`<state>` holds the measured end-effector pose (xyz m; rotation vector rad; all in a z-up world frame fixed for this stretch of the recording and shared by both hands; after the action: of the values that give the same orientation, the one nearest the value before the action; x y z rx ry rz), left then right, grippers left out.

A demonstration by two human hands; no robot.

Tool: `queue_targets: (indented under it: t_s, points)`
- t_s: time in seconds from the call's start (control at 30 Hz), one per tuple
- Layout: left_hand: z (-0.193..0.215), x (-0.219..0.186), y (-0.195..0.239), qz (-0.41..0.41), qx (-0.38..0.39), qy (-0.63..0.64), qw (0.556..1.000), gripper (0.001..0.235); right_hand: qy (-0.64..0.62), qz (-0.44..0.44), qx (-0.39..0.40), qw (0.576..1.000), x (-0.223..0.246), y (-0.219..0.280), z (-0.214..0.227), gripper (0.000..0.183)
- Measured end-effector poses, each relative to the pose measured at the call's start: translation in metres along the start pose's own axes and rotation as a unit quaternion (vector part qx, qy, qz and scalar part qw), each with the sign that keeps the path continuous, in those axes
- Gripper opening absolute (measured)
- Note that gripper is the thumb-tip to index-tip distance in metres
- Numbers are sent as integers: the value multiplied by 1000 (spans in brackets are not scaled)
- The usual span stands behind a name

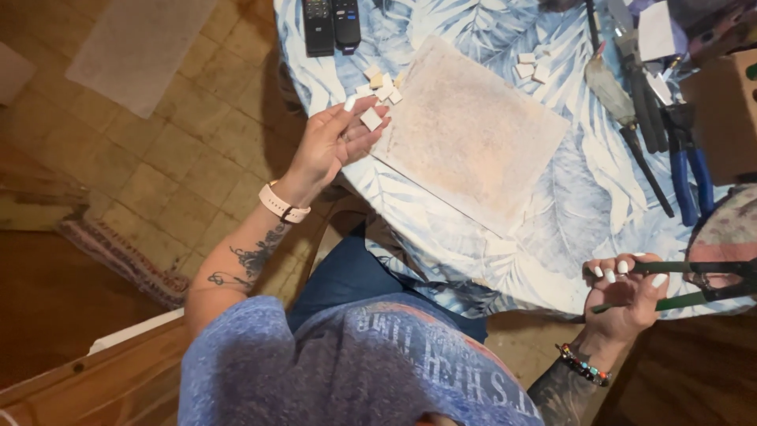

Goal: Cutting small white tiles using nippers and arranging them on a surface

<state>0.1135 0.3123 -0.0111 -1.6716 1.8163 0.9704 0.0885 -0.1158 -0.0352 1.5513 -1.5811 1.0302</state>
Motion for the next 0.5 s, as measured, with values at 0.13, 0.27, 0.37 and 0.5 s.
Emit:
queue_targets:
  t_s: [0.13,0.27,0.37,0.5]
  points:
    - [6,1,2,-1,-25,-51,998,38,2,5,11,1000,1,0,0,23]
    - [-1,-1,-4,-66,50,-121,989,30,13,11,13,1000,3,1,-1,21]
    - [-3,-6,-7,-116,50,-164,978,22,10,13,15,1000,4,2,-4,20]
    - [9,2,-11,-80,-16,-139,987,14,16,16,10,1000,6,0,-9,23]
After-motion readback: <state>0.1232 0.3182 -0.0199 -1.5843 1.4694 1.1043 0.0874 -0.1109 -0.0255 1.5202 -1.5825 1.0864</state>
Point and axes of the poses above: each hand's wrist, its own y-axis away from the middle knuckle, its own z-axis out of the back of the hand, x = y × z, the point moved 9 cm from there along -y, towards the middle knuckle, and after that the axes turned 11 degrees about x, right-handed, at the moved point
